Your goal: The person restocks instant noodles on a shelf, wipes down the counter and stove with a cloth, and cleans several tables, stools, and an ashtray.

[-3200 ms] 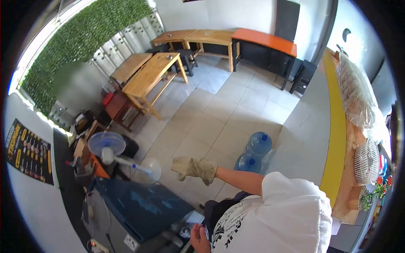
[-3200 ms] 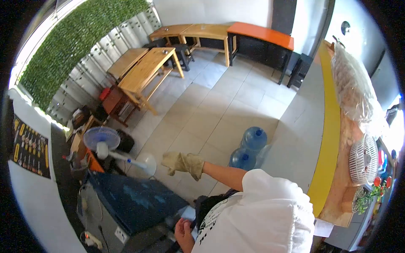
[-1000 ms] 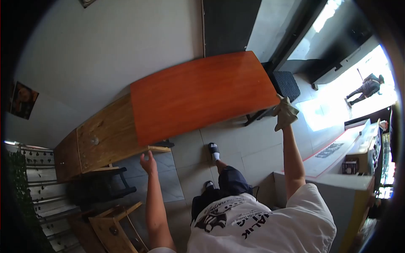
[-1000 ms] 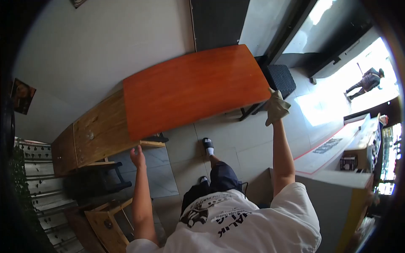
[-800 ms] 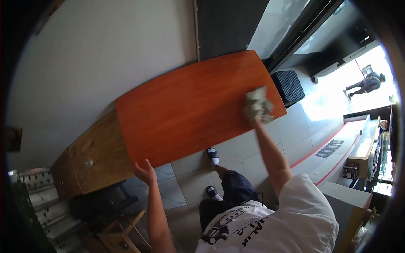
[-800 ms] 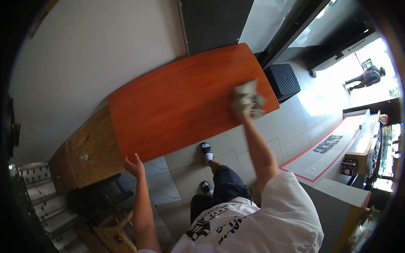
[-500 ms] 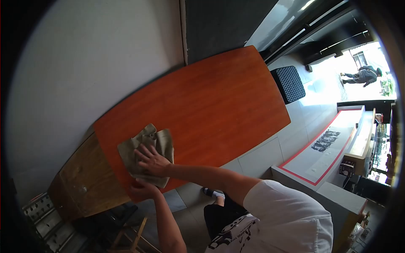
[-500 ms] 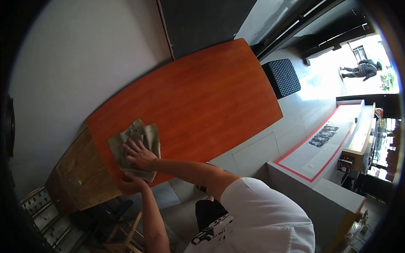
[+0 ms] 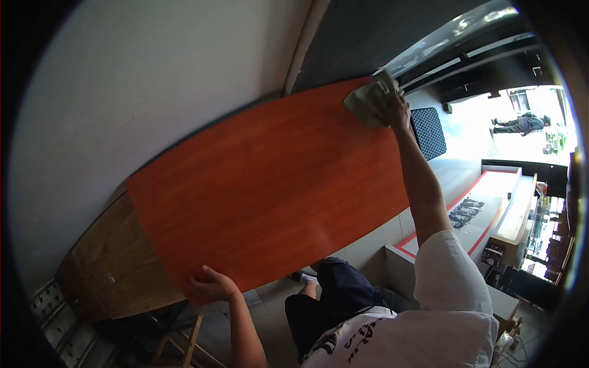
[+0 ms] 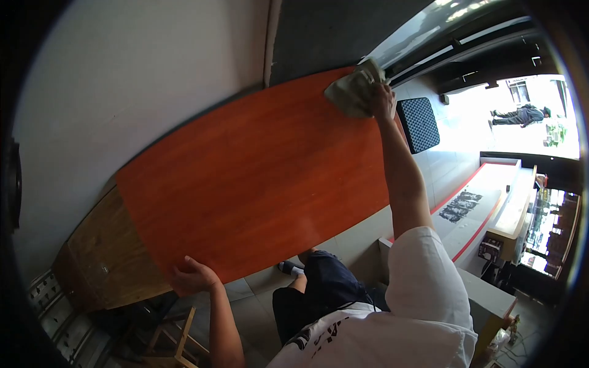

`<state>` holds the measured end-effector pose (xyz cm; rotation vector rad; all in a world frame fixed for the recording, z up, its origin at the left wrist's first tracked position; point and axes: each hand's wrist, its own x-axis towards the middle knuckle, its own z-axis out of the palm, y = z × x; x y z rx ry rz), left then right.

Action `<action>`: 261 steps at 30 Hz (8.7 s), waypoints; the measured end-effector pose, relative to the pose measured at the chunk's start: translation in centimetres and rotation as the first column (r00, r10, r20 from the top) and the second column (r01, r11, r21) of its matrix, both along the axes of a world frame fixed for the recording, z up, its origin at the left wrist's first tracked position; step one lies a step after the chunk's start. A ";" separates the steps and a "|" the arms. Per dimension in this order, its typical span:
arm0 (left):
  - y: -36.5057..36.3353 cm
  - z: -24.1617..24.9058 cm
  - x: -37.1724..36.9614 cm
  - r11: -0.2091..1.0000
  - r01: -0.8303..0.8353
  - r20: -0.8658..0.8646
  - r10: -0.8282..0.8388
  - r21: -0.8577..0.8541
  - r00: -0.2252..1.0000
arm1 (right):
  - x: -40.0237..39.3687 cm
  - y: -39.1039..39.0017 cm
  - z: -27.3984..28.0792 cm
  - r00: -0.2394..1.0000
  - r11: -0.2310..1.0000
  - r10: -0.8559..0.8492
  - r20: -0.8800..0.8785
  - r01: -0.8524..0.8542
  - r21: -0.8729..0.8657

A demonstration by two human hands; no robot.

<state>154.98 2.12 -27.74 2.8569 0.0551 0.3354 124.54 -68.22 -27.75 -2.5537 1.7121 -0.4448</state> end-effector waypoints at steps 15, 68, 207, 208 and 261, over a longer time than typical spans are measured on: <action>0.9 -0.4 0.2 0.956 0.018 0.243 -0.093 0.294 0.966 | 47.7 57.0 2.1 0.572 0.552 0.727 0.379 -0.816 0.172; 1.2 2.3 -0.4 0.871 -0.006 -0.147 -0.076 -0.491 0.986 | 11.4 47.2 1.2 0.999 0.994 -0.019 0.032 0.022 -0.111; -17.2 12.1 5.5 0.247 0.750 0.011 -0.947 -0.614 0.320 | -2.1 62.9 5.4 0.783 0.064 -0.491 0.382 -0.405 0.912; -18.2 11.9 4.5 0.235 0.761 0.030 -0.948 -0.605 0.316 | -4.5 62.5 4.7 0.673 0.012 -0.657 0.340 -0.442 0.897; 71.8 -10.3 55.4 -0.229 -0.731 -0.762 0.291 -0.643 0.579 | 70.6 92.3 -9.8 0.703 0.702 0.711 -0.019 -0.711 -0.037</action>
